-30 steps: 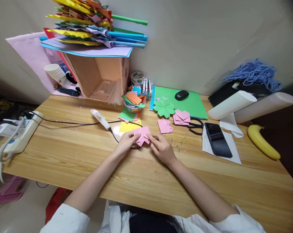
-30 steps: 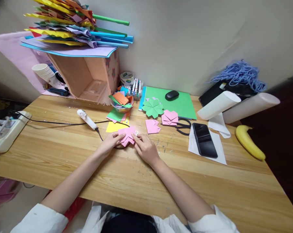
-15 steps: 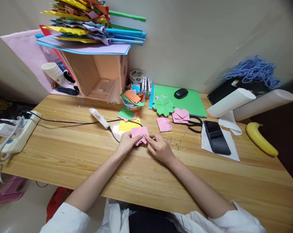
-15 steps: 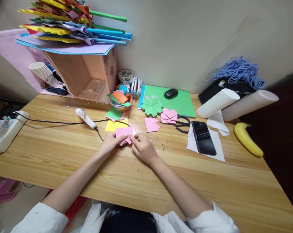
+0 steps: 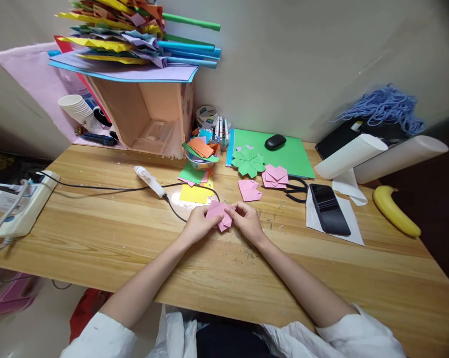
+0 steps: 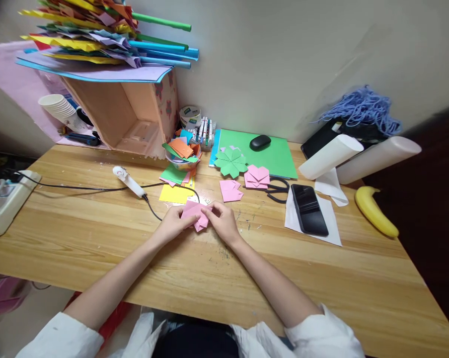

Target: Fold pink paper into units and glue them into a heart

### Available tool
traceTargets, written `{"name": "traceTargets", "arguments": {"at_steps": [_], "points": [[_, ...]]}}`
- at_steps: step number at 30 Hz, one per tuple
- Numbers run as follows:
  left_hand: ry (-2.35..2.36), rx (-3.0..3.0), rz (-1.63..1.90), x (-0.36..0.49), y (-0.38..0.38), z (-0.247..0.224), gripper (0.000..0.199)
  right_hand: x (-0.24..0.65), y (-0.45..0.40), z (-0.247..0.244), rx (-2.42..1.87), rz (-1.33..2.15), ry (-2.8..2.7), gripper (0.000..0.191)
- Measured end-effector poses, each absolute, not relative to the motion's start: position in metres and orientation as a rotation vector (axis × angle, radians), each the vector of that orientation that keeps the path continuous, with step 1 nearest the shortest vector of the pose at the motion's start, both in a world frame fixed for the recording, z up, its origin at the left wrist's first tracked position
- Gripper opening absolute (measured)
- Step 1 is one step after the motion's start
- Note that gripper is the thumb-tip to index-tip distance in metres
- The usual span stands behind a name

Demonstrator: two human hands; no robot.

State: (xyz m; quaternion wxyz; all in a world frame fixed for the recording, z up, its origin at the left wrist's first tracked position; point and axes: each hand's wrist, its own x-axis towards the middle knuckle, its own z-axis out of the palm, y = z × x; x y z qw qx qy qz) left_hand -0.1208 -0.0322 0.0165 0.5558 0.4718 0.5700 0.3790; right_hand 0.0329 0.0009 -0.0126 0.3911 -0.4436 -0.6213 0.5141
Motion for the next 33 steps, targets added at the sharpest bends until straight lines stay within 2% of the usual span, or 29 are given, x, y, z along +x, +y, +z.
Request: {"name": "traceTargets", "arguments": {"at_steps": [8, 14, 21, 23, 29, 33], "points": [[1.402, 1.201, 0.924, -0.126, -0.028, 0.006, 0.023, 0.034, 0.001, -0.008, -1.145, 1.344, -1.465, 0.032], [1.402, 1.227, 0.896, -0.124, -0.031, 0.01, 0.023, 0.035, 0.0, -0.01, -1.137, 1.324, -1.562, 0.027], [1.464, 1.219, 0.994, -0.126, -0.029, 0.007, 0.018, 0.035, -0.001, -0.01, -1.125, 1.405, -1.559, 0.035], [1.466, 1.214, 1.001, -0.127, -0.029, 0.007, 0.018, 0.035, 0.0, -0.009, -1.108, 1.413, -1.545, 0.031], [1.373, 1.268, 0.875, -0.121, -0.033, 0.009, 0.024, 0.035, 0.0, -0.007, -1.086, 1.371, -1.694, 0.023], [1.395, 1.238, 0.924, -0.122, -0.033, 0.004, 0.024, 0.036, 0.001, -0.006, -1.13, 1.277, -1.722, 0.026]]}}
